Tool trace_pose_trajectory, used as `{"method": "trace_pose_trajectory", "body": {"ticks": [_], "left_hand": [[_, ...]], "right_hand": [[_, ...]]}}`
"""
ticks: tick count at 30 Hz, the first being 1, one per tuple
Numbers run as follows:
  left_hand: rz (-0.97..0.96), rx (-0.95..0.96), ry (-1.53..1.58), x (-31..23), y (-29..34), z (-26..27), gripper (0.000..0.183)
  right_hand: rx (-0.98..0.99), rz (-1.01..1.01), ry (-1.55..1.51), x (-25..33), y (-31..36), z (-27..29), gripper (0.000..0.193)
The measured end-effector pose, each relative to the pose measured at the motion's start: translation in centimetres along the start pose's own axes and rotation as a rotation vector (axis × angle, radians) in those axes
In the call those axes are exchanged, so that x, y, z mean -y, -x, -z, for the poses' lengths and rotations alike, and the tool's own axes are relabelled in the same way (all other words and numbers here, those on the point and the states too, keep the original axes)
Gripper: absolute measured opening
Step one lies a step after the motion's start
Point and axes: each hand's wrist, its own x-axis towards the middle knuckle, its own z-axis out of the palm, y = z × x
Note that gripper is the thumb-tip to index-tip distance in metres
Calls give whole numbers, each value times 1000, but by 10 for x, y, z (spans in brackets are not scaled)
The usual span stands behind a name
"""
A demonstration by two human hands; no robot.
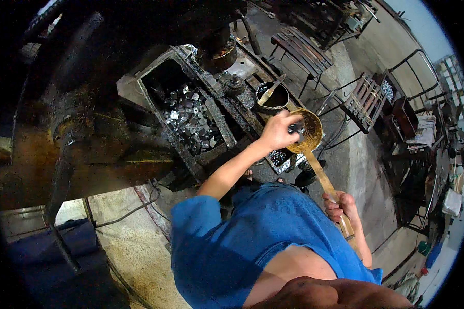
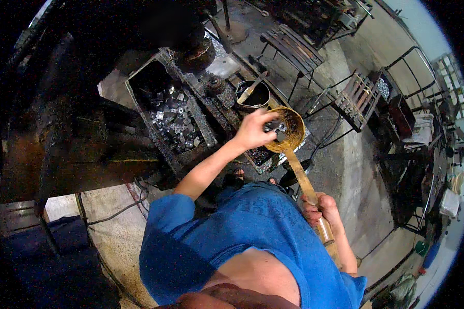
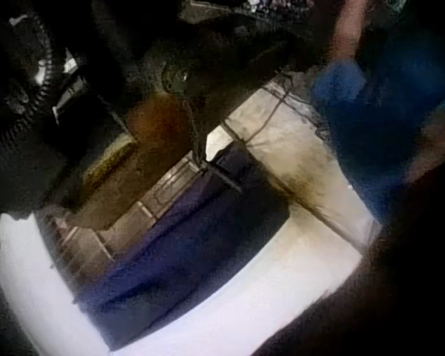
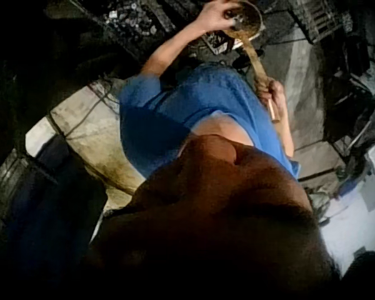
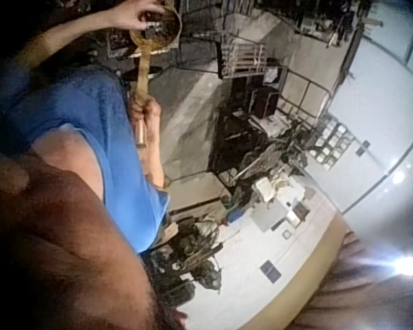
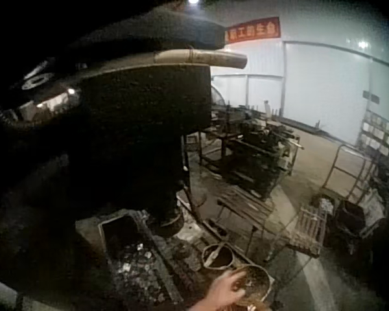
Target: The person picks up metal blocks from a bin, places them into a large handheld ladle, and then carries the ladle across a factory to deposit the blocks into another container.
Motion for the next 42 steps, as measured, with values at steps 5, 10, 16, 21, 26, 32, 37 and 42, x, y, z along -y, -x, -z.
{"method": "trace_pose_trajectory", "body": {"ticks": [5,10,16,21,26,32,37,42], "left_hand": [[148,-237,80,1,4,56,32],[543,-153,-765,128,78,160,47],[573,774,-1144,198,91,132,73],[603,1020,-1078,214,64,130,50],[699,787,-917,231,72,137,52],[626,839,-1092,241,86,117,53],[594,738,-1177,243,92,109,46],[363,815,-1124,222,85,144,35]], "right_hand": [[23,39,56,2,-1,11,29],[10,32,119,5,-2,1,37],[40,36,79,8,-7,3,34],[39,42,31,4,-11,5,29],[5,61,-25,-5,-12,6,26],[-21,76,4,-7,-13,-2,23],[-17,62,1,-6,-14,-1,22],[-27,47,30,-8,-15,5,22]]}}
